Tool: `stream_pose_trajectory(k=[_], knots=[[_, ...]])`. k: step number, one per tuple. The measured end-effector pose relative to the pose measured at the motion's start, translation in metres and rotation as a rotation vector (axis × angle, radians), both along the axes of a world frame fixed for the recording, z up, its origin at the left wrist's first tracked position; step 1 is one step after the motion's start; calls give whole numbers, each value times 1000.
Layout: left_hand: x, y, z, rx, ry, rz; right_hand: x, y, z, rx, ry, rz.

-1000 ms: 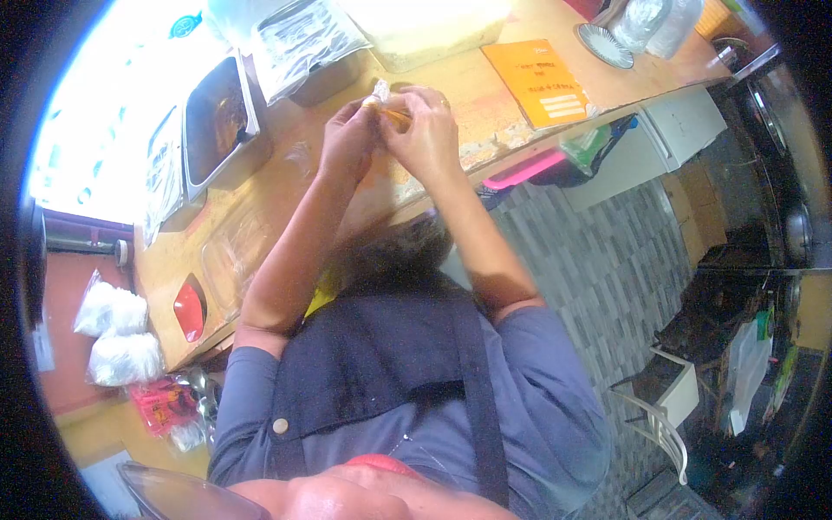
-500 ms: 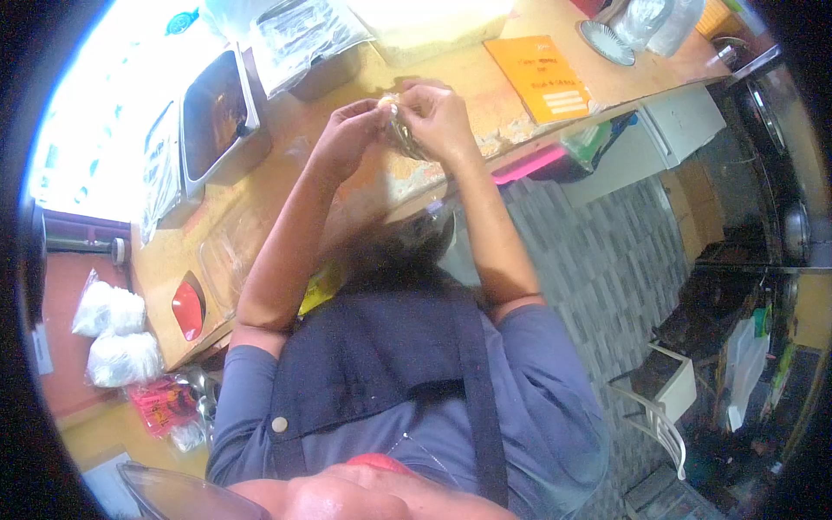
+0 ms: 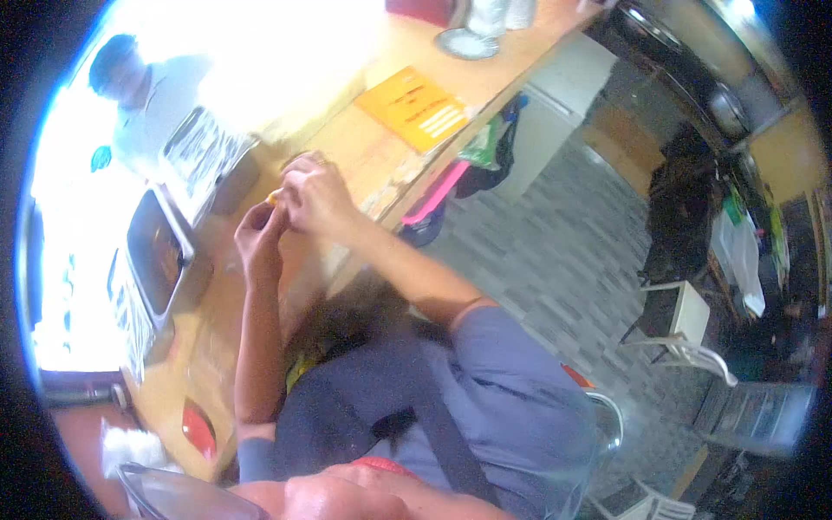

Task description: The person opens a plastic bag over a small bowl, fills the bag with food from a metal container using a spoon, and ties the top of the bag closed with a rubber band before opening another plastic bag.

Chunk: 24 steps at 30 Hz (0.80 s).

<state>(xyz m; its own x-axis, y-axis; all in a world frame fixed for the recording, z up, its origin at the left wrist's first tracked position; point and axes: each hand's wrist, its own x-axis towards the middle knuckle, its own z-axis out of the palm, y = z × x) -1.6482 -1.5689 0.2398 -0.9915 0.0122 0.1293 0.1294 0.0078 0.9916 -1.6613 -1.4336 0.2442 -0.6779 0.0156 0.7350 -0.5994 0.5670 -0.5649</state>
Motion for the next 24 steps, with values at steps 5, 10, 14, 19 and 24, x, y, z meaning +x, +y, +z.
stream_pose_trajectory(k=[5, 10, 14, 19, 24], knots=[[-28, -3, -8, -292, 329, 32, -11, 7, 52, 62, 132, 18], [-31, 6, 26, -566, 364, 138, -45, 41, 68, 123, 159, -5], [-28, 0, 11, -660, 306, -58, -147, 158, 49, 159, 102, -269], [10, -2, 56, -827, 358, 8, -270, 364, 32, 362, -275, -887], [40, -39, 60, -887, 260, 155, -272, 383, 51, 219, -326, -1209]])
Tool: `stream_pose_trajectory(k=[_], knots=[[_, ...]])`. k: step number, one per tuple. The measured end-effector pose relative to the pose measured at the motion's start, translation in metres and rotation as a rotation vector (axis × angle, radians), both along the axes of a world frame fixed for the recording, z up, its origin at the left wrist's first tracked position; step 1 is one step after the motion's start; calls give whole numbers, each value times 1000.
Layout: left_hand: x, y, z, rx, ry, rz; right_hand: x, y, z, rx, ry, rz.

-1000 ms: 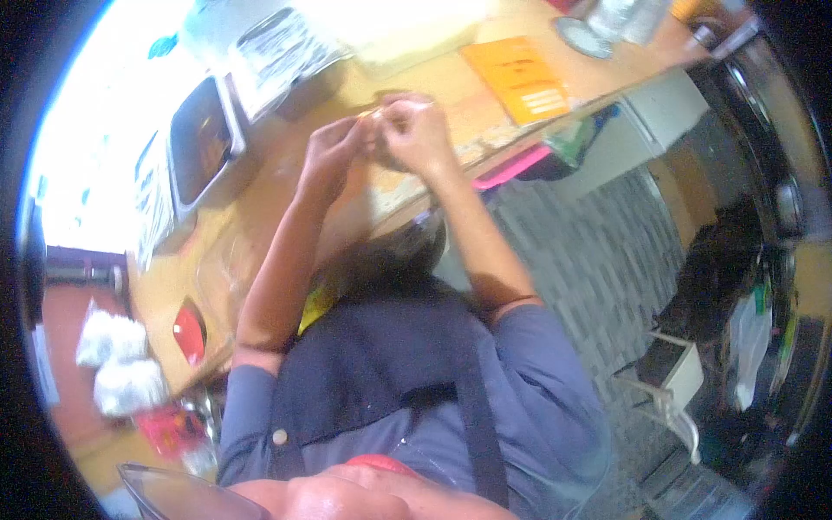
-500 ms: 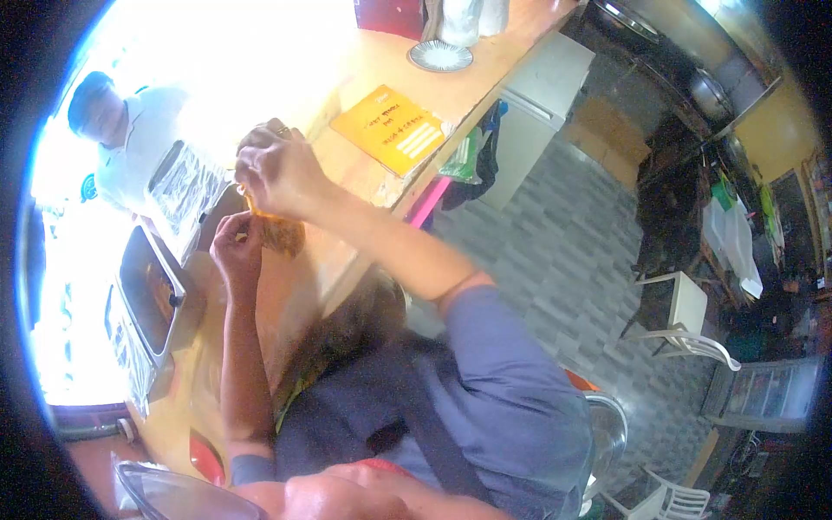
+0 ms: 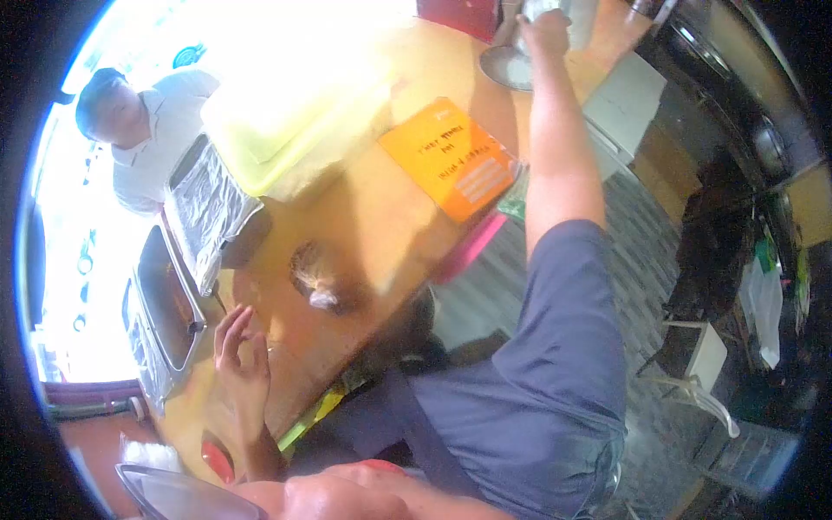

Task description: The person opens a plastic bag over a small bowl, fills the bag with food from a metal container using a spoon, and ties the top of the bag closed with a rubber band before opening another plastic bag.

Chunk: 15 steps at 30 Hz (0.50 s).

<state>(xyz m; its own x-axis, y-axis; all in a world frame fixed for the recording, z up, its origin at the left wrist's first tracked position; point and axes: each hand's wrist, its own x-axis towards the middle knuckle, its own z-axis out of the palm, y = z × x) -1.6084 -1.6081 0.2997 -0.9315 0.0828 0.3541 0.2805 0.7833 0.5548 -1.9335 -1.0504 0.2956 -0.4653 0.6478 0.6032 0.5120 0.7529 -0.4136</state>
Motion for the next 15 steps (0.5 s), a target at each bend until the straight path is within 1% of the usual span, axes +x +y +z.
stream_pose_trajectory(k=[2, 4, 6, 8, 9, 10, 12, 14, 15], knots=[[11, -13, 3, -73, -67, 98, -12, 13, 5, -63, -109, -19], [18, -23, -1, 14, -97, 176, -15, 35, 8, -103, -259, 105], [23, -31, -9, 83, -112, 215, -54, 128, 10, -318, -488, 300], [26, -36, -16, 139, -86, 226, -56, 127, 18, -351, -475, 263], [26, -37, -18, 145, -79, 220, -29, 70, 20, -278, -353, 135], [28, -37, -19, 148, -70, 219, -10, 32, 23, -208, -228, 14], [31, -38, -20, 131, -59, 229, -13, 36, 6, -86, -212, 43], [35, -40, -16, 86, -59, 271, -54, 86, -15, -45, -271, 58], [37, -41, -13, 91, -72, 282, -58, 94, -11, -51, -300, 86]])
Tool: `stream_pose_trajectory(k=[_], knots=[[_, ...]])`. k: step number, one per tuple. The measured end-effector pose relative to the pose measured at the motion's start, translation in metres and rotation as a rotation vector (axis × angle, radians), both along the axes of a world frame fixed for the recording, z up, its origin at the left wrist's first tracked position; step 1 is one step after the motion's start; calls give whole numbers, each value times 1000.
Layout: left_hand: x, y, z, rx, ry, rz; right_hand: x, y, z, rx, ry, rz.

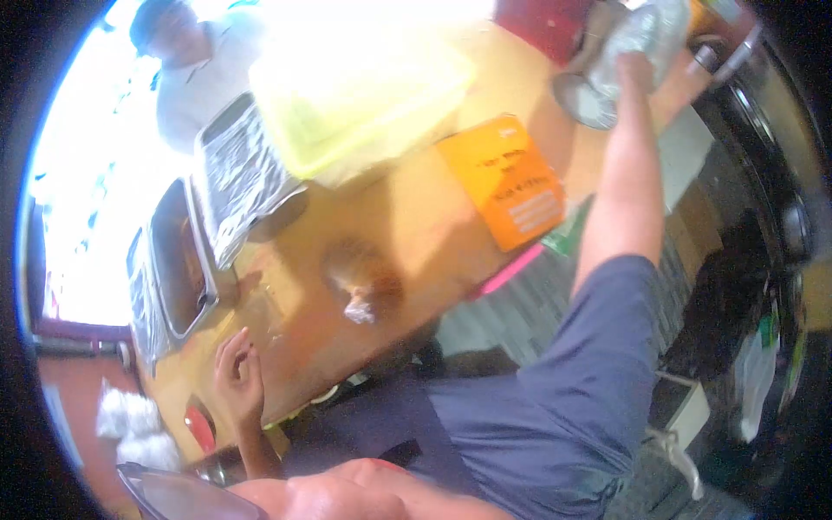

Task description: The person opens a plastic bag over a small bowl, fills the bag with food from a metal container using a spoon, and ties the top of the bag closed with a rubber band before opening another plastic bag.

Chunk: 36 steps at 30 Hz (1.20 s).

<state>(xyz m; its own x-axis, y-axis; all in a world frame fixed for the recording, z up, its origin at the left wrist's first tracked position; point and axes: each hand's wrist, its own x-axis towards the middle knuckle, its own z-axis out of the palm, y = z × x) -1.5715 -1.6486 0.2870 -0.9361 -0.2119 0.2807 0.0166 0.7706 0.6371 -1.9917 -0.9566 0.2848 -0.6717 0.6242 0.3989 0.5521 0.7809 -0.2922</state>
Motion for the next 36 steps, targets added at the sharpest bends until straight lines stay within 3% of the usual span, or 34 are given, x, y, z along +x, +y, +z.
stream_pose_trajectory(k=[5, 7, 9, 11, 13, 15, 17, 21, 22, 23, 24, 26, 29, 31, 34, 36], knots=[[-2, -2, 3, 19, 14, -39, -33, 62, 45, 124, -271, 111], [-2, 5, 11, 9, 7, -50, -35, 62, 71, 224, -224, 116], [0, 6, 15, 10, 26, -63, -25, 38, 99, 179, 159, 93], [1, 7, 13, 32, 61, -99, -4, -4, 132, 14, 646, 224], [3, 6, 12, 87, 55, -107, 36, -78, 168, -195, 967, 488], [6, 5, 12, 231, 32, -135, 96, -173, 181, -411, 1064, 888], [7, -3, 12, 455, -16, -159, 172, -279, 172, -547, 964, 1286], [1, -16, 17, 1128, 120, -479, 338, -450, 87, -9, 319, 2056], [3, -24, 15, 1175, 71, -459, 366, -481, 55, -264, 202, 2104], [4, -30, 12, 1161, 115, -506, 386, -498, 37, -218, 100, 2159], [3, -42, 8, 1117, 187, -618, 401, -513, 23, -161, -1, 2204], [23, -49, 17, 1164, 78, -695, 421, -533, -1, -253, -83, 2222], [32, -64, 10, 720, 143, -423, 439, -543, -9, -371, -120, 2178], [42, -77, 6, 836, 103, -395, 443, -542, 10, -587, -26, 2135], [51, -81, -5, 944, 122, -483, 441, -564, 24, -561, 461, 1548], [61, -82, -7, 962, 109, -524, 427, -580, -5, -558, 362, 1649]])
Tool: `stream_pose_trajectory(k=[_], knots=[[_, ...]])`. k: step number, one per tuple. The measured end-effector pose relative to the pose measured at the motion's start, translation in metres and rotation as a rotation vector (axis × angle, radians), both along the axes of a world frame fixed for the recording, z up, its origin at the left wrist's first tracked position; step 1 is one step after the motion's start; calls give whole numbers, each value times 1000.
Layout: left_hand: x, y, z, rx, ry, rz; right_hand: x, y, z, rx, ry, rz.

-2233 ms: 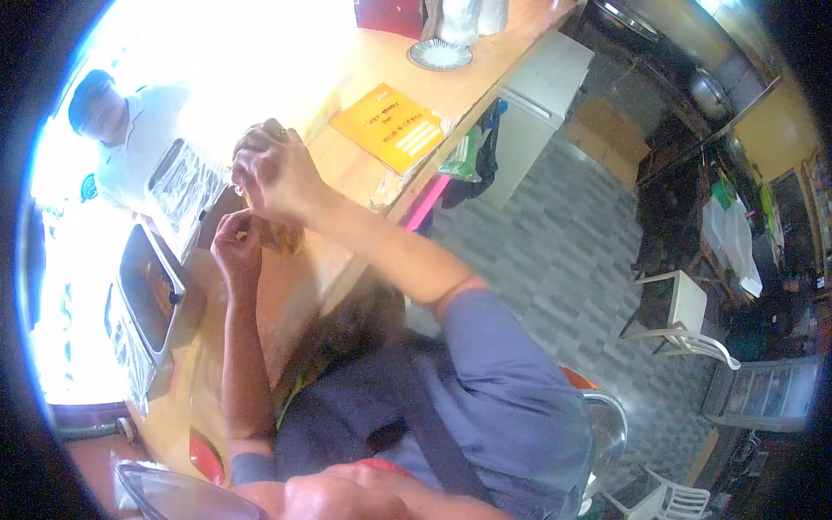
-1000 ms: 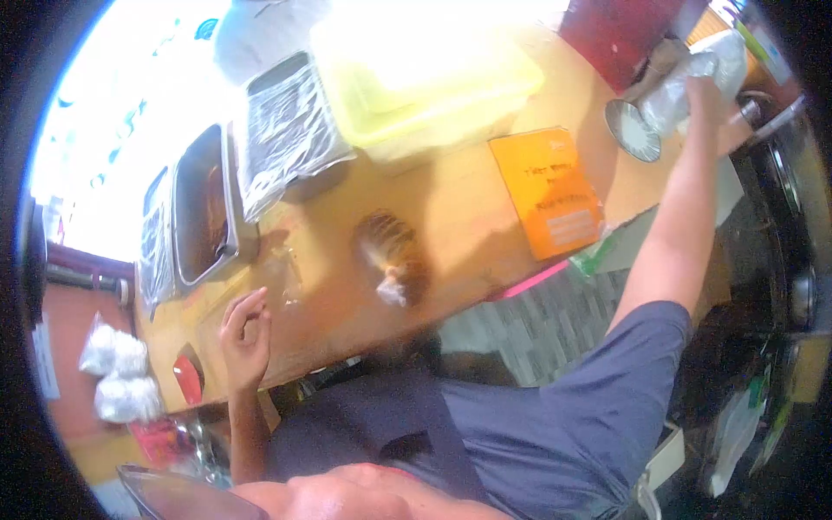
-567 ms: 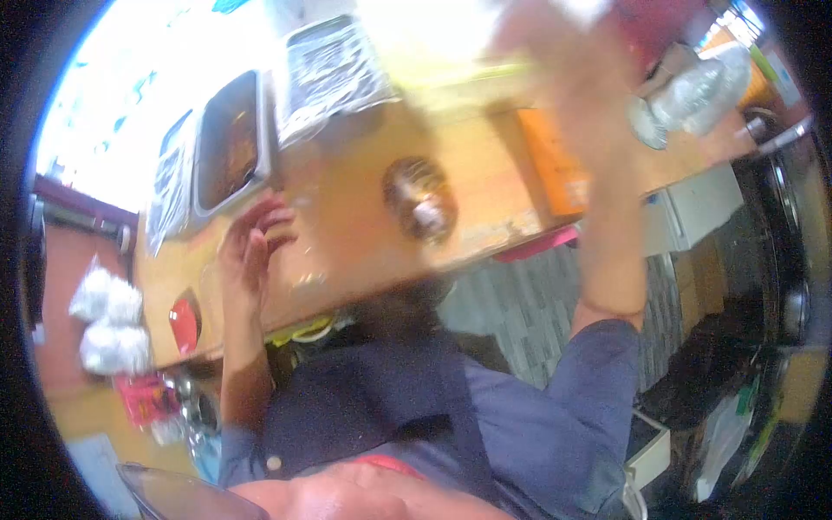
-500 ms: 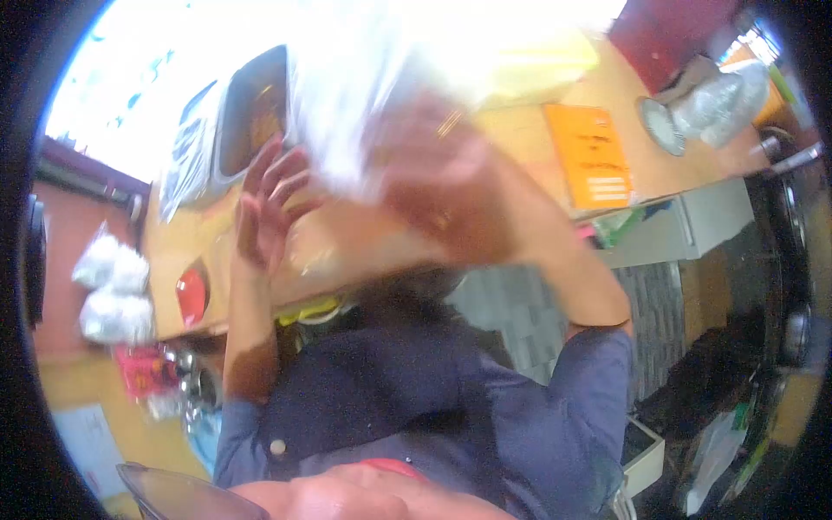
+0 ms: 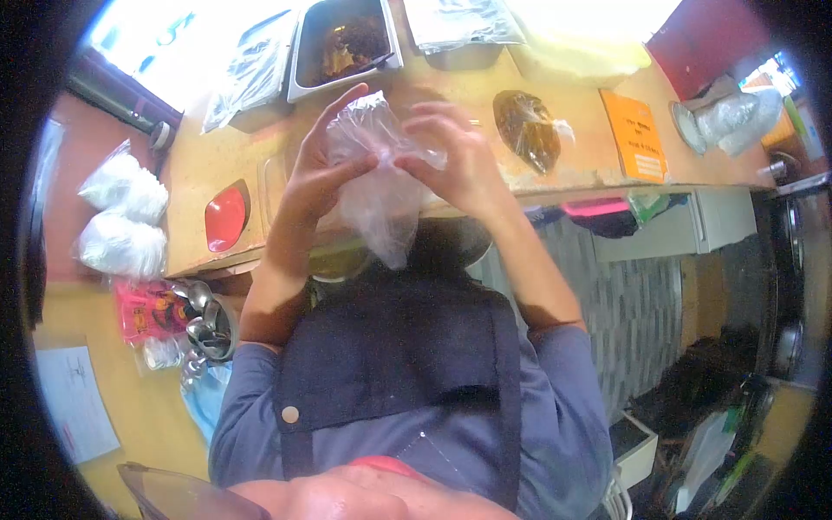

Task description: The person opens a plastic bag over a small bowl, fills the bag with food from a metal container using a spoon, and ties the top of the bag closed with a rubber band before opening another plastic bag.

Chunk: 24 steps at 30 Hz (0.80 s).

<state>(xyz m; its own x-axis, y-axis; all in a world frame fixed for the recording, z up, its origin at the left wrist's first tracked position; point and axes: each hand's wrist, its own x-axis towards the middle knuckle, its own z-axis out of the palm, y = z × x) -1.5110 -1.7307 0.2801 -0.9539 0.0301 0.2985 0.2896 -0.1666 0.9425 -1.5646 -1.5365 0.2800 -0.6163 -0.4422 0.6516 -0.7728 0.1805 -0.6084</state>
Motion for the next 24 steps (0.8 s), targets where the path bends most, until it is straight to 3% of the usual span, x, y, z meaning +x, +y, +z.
stream_pose_trajectory(k=[4, 5, 6, 7, 8, 10, 11, 12, 13, 15, 18, 20, 23, 24], knots=[[14, -17, 11, -70, -163, -108, 17, 8, 7, -7, -287, 219], [14, -31, 4, -154, -245, -201, 21, 15, 1, -213, -484, 360], [14, -37, -2, -241, -327, -291, 27, 25, 6, -256, -629, 470], [18, -28, -8, 11, -233, -348, 33, 38, 15, -301, -772, 583], [13, -24, -8, 20, -117, -403, 39, 46, 22, -347, -914, 699], [0, -15, 7, 40, 116, -505, 43, 54, 24, 39, -592, 460], [2, -17, 24, -79, 96, -472, 40, 58, 23, 189, -458, 394], [-2, -16, 28, -288, 67, -433, 38, 62, 22, 338, -321, 328], [-8, -15, 30, -495, 37, -389, 41, 66, 25, 419, -353, 234], [-8, 6, 50, -961, -78, -237, 47, 67, 26, 442, -206, 178], [-17, 31, 46, -1412, 107, -168, 54, 68, 35, 618, -92, 147], [-33, 28, 31, -1227, 229, -157, 55, 71, 41, 683, -86, 188], [-52, 30, 26, -1152, 392, -46, 15, 84, 35, 276, -151, -72], [-56, 34, 27, -1183, 423, 9, -9, 89, 32, 391, -50, -320]])
